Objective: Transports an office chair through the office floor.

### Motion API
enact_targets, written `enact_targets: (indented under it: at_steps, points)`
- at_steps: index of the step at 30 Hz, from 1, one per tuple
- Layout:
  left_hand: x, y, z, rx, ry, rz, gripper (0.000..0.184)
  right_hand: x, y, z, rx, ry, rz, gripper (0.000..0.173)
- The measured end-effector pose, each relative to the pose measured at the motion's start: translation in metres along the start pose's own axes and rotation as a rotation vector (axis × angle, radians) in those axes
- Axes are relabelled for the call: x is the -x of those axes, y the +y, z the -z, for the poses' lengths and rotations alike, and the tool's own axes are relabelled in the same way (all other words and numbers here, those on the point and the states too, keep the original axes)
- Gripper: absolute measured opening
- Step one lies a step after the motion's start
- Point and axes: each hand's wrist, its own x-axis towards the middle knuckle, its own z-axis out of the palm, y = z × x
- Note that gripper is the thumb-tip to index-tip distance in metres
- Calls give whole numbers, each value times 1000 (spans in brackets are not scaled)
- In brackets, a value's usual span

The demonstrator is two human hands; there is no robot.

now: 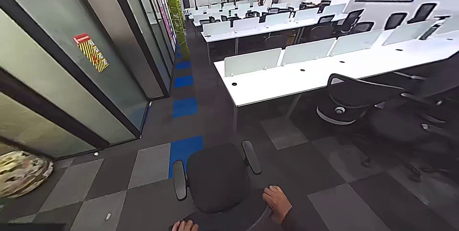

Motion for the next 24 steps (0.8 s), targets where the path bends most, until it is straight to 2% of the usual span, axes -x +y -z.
enact_targets:
  at_steps: [3,9,13,18,21,24]
  points:
    - [-34,-26,14,28,-17,41,33,-57,1,1,-18,-114,-25,35]
    - [-130,-102,45,-44,-102,100,49,-186,-12,-6,-23,-365,-151,40]
    - [-195,-168,70,-34,-109,94,45,-271,-32,-19,-4,-406,-223,44]
    - [-269,-242,100,-8,-120,110,44,-371,-69,-21,72,-552,-345,58]
    - [-307,-273,116,34,-136,155,44,-414,-88,-32,87,-565,-405,71]
    - [-344,-297,129,47,-167,184,40,-450,-96,-43,91,-529,-489,76]
